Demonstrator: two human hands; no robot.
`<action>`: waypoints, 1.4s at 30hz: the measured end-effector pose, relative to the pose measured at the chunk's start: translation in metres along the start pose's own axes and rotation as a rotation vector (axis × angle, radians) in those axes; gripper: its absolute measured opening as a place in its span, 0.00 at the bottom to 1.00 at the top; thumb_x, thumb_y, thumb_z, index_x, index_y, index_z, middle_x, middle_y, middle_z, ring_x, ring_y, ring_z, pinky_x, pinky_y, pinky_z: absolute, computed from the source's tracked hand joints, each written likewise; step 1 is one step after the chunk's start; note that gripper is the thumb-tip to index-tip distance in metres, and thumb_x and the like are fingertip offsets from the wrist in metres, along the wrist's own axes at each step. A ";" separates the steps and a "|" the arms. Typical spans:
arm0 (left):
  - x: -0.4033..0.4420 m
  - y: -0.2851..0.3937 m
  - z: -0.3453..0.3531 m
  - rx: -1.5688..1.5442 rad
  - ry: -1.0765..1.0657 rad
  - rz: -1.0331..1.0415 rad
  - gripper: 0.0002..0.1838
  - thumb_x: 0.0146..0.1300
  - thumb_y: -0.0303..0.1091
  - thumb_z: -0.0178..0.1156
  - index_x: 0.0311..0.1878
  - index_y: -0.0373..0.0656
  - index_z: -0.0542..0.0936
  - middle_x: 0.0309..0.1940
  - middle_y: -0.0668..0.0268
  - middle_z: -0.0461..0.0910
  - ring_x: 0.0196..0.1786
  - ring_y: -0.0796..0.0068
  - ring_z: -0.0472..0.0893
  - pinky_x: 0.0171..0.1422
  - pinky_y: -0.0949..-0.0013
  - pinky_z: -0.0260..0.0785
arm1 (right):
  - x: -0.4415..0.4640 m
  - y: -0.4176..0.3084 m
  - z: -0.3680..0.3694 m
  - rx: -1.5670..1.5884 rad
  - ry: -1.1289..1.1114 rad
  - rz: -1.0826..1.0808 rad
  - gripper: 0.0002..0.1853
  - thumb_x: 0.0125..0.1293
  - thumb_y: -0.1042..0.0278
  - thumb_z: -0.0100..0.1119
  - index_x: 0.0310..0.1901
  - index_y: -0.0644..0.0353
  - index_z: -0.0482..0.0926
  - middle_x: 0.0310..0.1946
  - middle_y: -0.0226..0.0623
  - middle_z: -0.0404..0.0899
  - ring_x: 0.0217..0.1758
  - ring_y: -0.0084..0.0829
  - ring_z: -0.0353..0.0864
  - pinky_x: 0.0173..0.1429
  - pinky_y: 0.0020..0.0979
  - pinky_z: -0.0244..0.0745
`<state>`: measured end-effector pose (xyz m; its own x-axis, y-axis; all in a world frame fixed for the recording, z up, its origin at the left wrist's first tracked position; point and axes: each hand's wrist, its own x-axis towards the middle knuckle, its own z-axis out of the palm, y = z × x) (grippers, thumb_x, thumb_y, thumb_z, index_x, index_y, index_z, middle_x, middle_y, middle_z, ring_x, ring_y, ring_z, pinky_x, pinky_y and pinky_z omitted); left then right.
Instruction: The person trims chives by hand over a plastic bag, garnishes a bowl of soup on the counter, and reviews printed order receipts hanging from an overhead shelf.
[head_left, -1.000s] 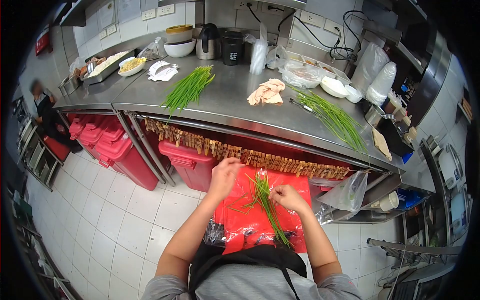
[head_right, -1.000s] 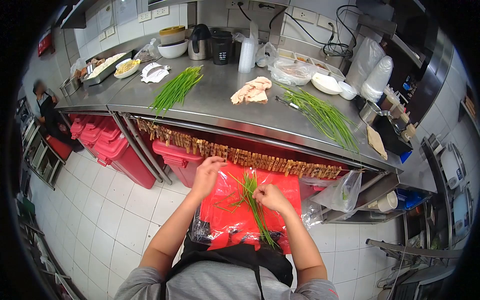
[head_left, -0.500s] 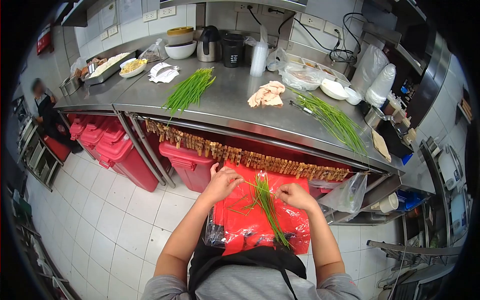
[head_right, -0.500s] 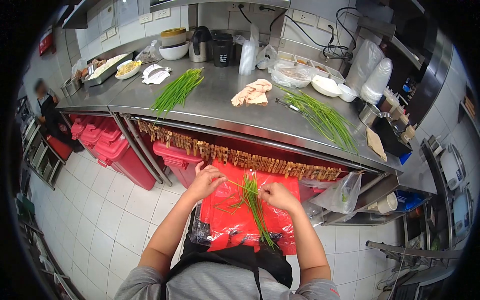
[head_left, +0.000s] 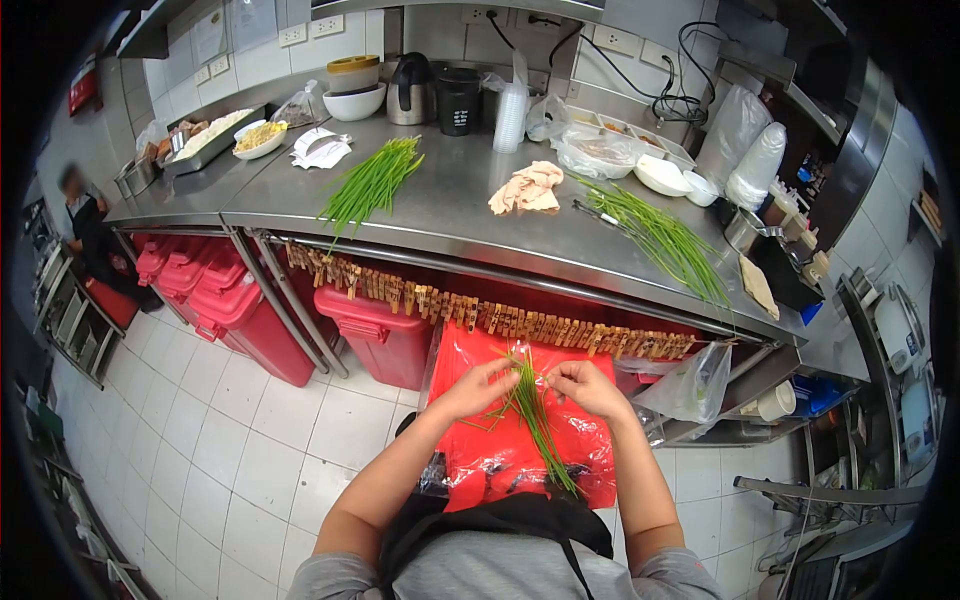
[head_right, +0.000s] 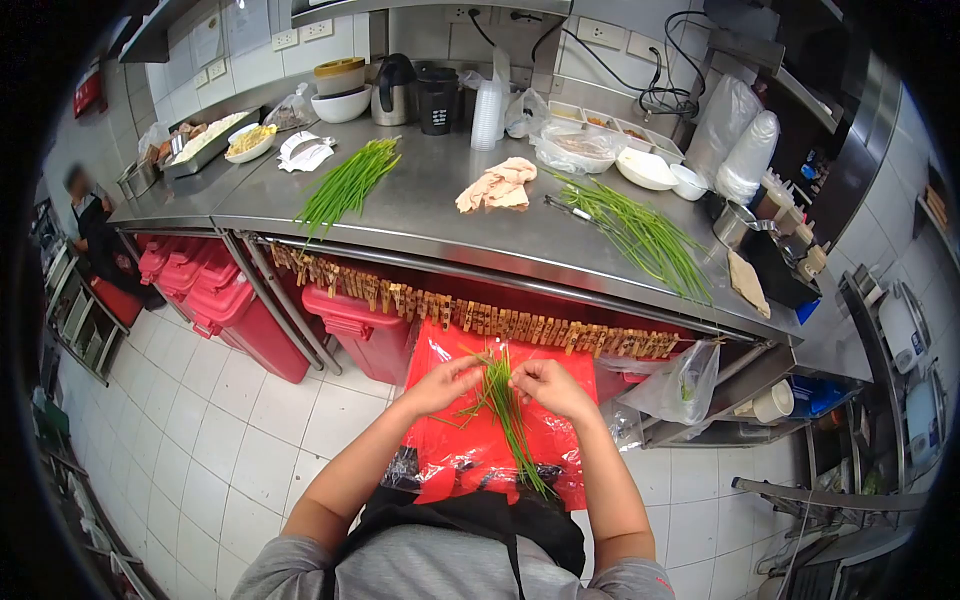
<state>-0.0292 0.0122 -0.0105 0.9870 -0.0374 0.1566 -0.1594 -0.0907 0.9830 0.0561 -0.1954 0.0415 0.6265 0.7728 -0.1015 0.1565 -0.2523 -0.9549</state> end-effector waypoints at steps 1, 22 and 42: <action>0.005 0.004 0.000 -0.217 -0.069 -0.056 0.25 0.65 0.44 0.53 0.60 0.38 0.69 0.54 0.63 0.74 0.61 0.74 0.68 0.67 0.61 0.53 | 0.001 0.002 0.003 -0.011 -0.010 0.011 0.09 0.64 0.69 0.51 0.32 0.66 0.77 0.25 0.30 0.76 0.27 0.19 0.74 0.35 0.22 0.70; -0.005 0.002 0.004 -0.226 -0.017 -0.106 0.10 0.65 0.33 0.55 0.39 0.36 0.80 0.34 0.66 0.82 0.43 0.80 0.78 0.56 0.72 0.66 | 0.033 -0.043 -0.010 0.392 0.552 -0.395 0.05 0.58 0.76 0.61 0.35 0.67 0.81 0.35 0.30 0.75 0.38 0.20 0.73 0.45 0.20 0.68; -0.043 -0.065 0.022 0.549 0.293 0.176 0.09 0.60 0.36 0.56 0.36 0.43 0.81 0.44 0.61 0.76 0.52 0.64 0.74 0.66 0.47 0.48 | 0.131 -0.163 0.032 0.441 0.129 -0.402 0.08 0.64 0.67 0.56 0.38 0.64 0.76 0.26 0.32 0.77 0.18 0.17 0.71 0.22 0.19 0.66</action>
<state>-0.0615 -0.0026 -0.0833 0.8978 0.1682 0.4069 -0.2310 -0.6069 0.7605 0.0885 -0.0344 0.1750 0.6760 0.6737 0.2988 0.0863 0.3303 -0.9399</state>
